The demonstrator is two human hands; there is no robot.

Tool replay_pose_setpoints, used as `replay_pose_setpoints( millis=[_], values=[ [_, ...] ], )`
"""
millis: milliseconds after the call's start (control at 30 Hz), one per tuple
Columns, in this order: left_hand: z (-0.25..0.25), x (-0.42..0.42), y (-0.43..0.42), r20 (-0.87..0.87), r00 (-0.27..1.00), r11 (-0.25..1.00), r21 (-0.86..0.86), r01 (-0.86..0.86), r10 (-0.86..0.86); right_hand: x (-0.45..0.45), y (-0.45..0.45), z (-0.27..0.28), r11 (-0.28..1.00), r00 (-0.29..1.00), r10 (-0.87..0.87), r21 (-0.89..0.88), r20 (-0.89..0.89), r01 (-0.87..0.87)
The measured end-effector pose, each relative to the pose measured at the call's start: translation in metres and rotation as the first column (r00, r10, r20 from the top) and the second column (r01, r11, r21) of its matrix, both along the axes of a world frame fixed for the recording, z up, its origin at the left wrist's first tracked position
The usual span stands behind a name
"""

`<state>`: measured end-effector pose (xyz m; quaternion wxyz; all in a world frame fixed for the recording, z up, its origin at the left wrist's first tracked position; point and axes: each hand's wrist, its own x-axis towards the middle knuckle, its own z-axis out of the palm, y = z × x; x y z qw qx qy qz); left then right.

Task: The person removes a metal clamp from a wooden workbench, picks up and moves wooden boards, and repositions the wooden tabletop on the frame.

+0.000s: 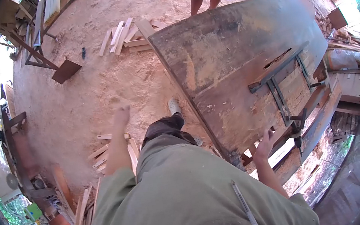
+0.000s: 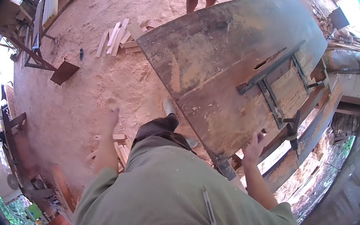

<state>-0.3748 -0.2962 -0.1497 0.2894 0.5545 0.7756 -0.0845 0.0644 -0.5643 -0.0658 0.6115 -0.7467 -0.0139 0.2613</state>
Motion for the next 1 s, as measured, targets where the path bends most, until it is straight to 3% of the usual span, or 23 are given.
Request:
replay_pose_setpoints(
  millis=[33, 67, 100, 133, 200, 267, 333, 400, 467, 533, 667, 700, 733, 833, 867, 967, 1000],
  values=[
    [-0.044, -0.026, 0.021, 0.062, 0.998, 0.992, 0.127, 0.012, -0.020, -0.005, 0.003, 0.011, 0.988, 0.975, -0.127, -0.115, -0.180, 0.108],
    [-0.088, -0.048, 0.037, 0.119, 0.992, 0.968, 0.249, 0.010, -0.041, 0.001, -0.005, -0.003, 0.990, 0.927, -0.141, -0.068, -0.349, 0.125],
    [-0.066, -0.033, 0.045, 0.188, 0.982, 0.981, 0.193, -0.009, -0.028, 0.007, -0.012, -0.021, 0.989, 0.851, -0.139, -0.026, -0.507, 0.146],
    [-0.027, -0.009, 0.049, 0.257, 0.966, 0.990, 0.139, -0.028, -0.008, 0.005, -0.012, -0.024, 0.995, 0.833, -0.060, 0.039, -0.550, 0.097],
    [0.001, 0.033, 0.049, 0.316, 0.949, 0.997, 0.069, -0.033, 0.009, -0.003, -0.004, -0.017, 0.998, 0.820, 0.037, 0.068, -0.571, 0.003],
    [-0.012, 0.069, 0.042, 0.411, 0.911, 0.996, 0.094, 0.002, -0.040, -0.006, -0.001, -0.013, 0.990, 0.789, 0.139, 0.098, -0.598, -0.100],
    [0.007, 0.114, 0.023, 0.594, 0.797, 0.993, -0.095, -0.066, 0.109, -0.002, -0.002, -0.019, 0.979, 0.754, 0.192, 0.176, -0.628, -0.103],
    [-0.002, 0.145, 0.007, 0.571, 0.821, 0.987, -0.129, 0.095, -0.004, 0.009, -0.011, -0.034, 0.979, 0.724, 0.199, 0.174, -0.660, -0.111],
    [-0.007, 0.170, -0.008, 0.630, 0.773, 0.971, -0.130, 0.199, -0.074, 0.019, -0.017, -0.043, 0.968, 0.670, 0.245, 0.213, -0.701, -0.131],
    [0.005, 0.183, -0.028, 0.662, 0.719, 0.973, 0.082, 0.214, -0.214, 0.023, -0.024, -0.046, 0.963, 0.664, 0.260, 0.240, -0.702, -0.123],
    [-0.026, 0.196, -0.038, 0.600, 0.779, 0.982, 0.151, 0.113, -0.182, 0.020, -0.013, -0.041, 0.966, 0.660, 0.250, 0.226, -0.708, -0.124],
    [-0.028, 0.200, -0.040, 0.664, 0.735, 0.990, 0.120, 0.074, -0.135, 0.018, -0.014, -0.038, 0.970, 0.640, 0.231, 0.222, -0.733, -0.096],
    [-0.025, 0.200, -0.043, 0.722, 0.686, 0.996, 0.085, 0.042, -0.090, 0.007, -0.007, -0.018, 0.978, 0.705, 0.210, 0.137, -0.677, -0.159],
    [-0.007, 0.202, -0.046, 0.700, 0.713, 0.999, -0.012, -0.032, 0.031, 0.002, -0.005, 0.009, 0.977, 0.687, 0.201, 0.096, -0.698, -0.188],
    [-0.010, 0.208, -0.044, 0.701, 0.713, 1.000, 0.008, -0.019, 0.008, 0.010, -0.012, 0.005, 0.952, 0.669, 0.295, 0.147, -0.682, -0.270],
    [-0.007, 0.229, -0.052, 0.629, 0.759, 0.984, -0.060, -0.169, 0.169, 0.005, -0.011, 0.025, 0.957, 0.721, 0.280, 0.128, -0.634, -0.259],
    [0.004, 0.244, -0.056, 0.528, 0.813, 0.949, 0.039, -0.312, 0.246, 0.000, -0.007, 0.037, 0.962, 0.730, 0.264, 0.120, -0.630, -0.244]
  ],
)
